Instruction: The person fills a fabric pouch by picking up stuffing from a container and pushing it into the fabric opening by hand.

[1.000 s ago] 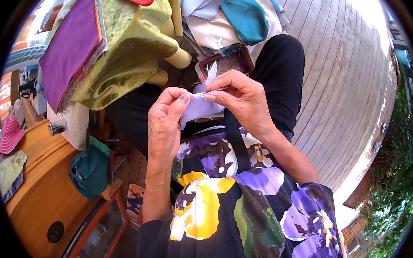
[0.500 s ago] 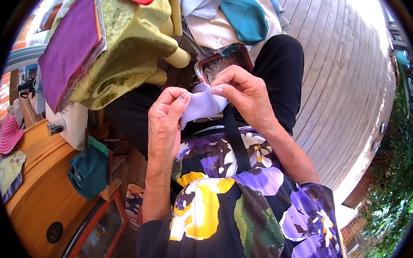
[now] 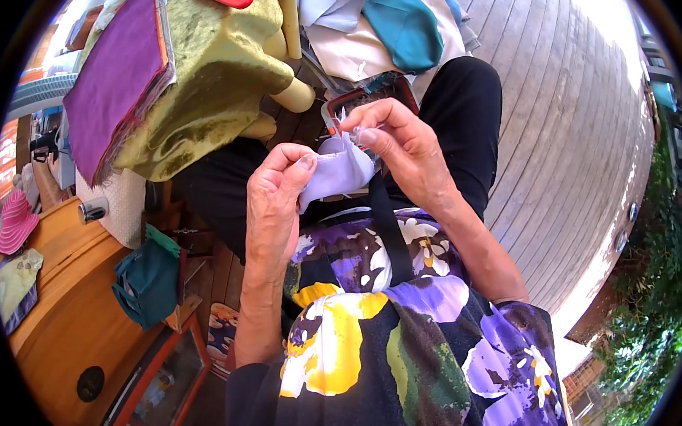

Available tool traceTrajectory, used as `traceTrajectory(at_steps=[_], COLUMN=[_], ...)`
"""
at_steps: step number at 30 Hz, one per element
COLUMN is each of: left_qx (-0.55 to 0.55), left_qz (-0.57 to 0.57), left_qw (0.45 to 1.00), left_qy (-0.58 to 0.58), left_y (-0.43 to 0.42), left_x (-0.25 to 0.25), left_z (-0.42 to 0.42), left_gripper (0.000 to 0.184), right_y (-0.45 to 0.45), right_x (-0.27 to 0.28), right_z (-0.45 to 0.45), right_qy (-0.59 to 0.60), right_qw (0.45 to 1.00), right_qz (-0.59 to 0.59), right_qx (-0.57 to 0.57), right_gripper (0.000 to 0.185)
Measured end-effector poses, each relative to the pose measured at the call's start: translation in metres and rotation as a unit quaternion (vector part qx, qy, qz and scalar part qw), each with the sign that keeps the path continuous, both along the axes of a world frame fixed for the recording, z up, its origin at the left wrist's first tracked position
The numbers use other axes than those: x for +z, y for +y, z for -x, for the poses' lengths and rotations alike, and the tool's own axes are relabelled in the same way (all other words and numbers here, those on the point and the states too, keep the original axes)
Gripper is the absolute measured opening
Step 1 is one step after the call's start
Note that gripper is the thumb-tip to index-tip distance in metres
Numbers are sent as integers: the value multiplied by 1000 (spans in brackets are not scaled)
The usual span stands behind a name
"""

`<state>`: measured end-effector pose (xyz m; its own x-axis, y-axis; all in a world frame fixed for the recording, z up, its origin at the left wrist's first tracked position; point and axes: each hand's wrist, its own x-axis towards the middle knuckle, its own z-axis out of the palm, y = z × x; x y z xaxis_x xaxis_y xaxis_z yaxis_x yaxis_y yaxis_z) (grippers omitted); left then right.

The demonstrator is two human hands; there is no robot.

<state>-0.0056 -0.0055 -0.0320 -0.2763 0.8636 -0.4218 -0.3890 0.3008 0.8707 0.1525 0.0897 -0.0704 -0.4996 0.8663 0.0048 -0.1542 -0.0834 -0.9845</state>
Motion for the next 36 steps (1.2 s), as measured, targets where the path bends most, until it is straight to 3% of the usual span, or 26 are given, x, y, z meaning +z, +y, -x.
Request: traceTrajectory(at_steps=[1,2,3,5,6,9,16,25,27,31,36], left_qx=[-12,-12,-13,-12,-30,-39,-10,76,63,68,69], left_qz=[7,7,-11,-29,-36,-40,15,-27,-27,-23,-10], left_qw=[1000,1000,1000,999,999,995,996,996,997,997,997], left_qy=[-9,-10,-18,-24,14,77,86,-34,-23,-11,45], left_y=[1,3,5,7,6,1,-5,-4,-4,-4,-3], left_x=[0,3,8,11,11,6,-3,-1,2,4,3], left_z=[1,-2,-6,-10,-11,-8,4,-5,-5,-5,-10], left_gripper=[9,9,12,17,20,19,18,21,20,19,18], right_y=[-2,-6,-4,1,-1,-3,-5,-7,-7,-3,-10], right_x=[4,9,10,9,9,5,4,3,-3,7,25], right_z=[4,8,6,-1,-1,-3,-2,-3,1,3,9], right_qy=[17,-48,-48,-114,-95,-50,-11,-19,-52,-63,-87], right_qw=[997,989,989,985,992,990,987,981,992,995,971], right_qz=[-72,-140,-140,-105,-22,83,140,173,118,-28,-212], right_qx=[12,1,1,78,74,106,81,89,-12,-72,-64], right_gripper=[16,14,14,13,13,10,13,12,14,9,10])
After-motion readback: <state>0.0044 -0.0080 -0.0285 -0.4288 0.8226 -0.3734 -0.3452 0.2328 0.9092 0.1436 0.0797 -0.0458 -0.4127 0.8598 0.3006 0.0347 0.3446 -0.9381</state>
